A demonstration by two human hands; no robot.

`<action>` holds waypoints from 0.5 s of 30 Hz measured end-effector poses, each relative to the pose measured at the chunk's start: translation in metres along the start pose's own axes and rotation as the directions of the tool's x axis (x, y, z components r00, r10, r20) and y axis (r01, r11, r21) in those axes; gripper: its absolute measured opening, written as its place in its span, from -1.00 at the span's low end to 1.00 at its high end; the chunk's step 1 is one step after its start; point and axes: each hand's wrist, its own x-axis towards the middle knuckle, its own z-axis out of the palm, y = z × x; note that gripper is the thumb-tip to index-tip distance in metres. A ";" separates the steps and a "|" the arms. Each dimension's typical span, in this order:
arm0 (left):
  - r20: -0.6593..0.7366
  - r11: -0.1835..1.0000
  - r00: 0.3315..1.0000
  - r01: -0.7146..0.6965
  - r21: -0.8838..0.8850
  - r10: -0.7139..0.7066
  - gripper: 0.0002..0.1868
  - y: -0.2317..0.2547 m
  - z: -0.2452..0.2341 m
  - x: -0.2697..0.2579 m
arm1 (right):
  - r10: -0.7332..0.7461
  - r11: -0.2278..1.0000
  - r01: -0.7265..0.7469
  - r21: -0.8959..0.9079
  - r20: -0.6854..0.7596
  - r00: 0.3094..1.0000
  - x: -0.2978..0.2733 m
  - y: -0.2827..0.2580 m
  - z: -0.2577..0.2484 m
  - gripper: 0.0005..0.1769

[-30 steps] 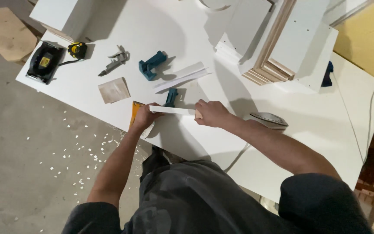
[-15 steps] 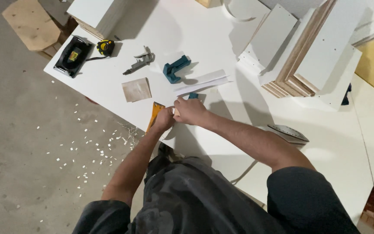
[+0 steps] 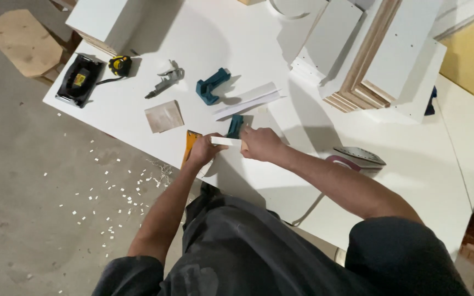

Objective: The person sands the edges of a white rectangular board using a sanding block. They then use a yellow plastic scraper to smooth the surface. Later, the person uses a clothes iron to press a thin white strip of material onto the board, followed by clamping the strip in place with a blue clamp.

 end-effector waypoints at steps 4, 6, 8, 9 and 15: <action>0.000 1.000 1.000 0.005 0.001 -0.005 -0.59 -0.004 0.003 0.001 | 0.083 0.995 -0.087 0.040 0.081 0.993 -0.044 0.038 0.005 -0.49; -0.015 1.000 1.000 0.005 0.014 -0.004 -0.60 -0.008 0.002 0.003 | 0.148 0.989 -0.148 -0.003 0.130 0.980 -0.069 0.057 0.006 -0.49; -0.014 1.000 1.000 0.008 0.014 -0.008 -0.60 -0.012 0.004 0.003 | 0.197 0.980 -0.199 -0.006 0.146 0.969 -0.092 0.072 0.006 -0.49; -0.022 1.000 1.000 0.020 0.011 -0.019 -0.60 -0.014 0.005 0.004 | 0.237 0.971 -0.238 -0.012 0.165 0.957 -0.104 0.079 0.006 -0.49; -0.054 0.999 0.998 0.022 -0.031 -0.024 -0.62 -0.006 0.007 0.000 | 0.327 0.942 -0.336 0.020 0.187 0.926 -0.145 0.097 -0.005 -0.48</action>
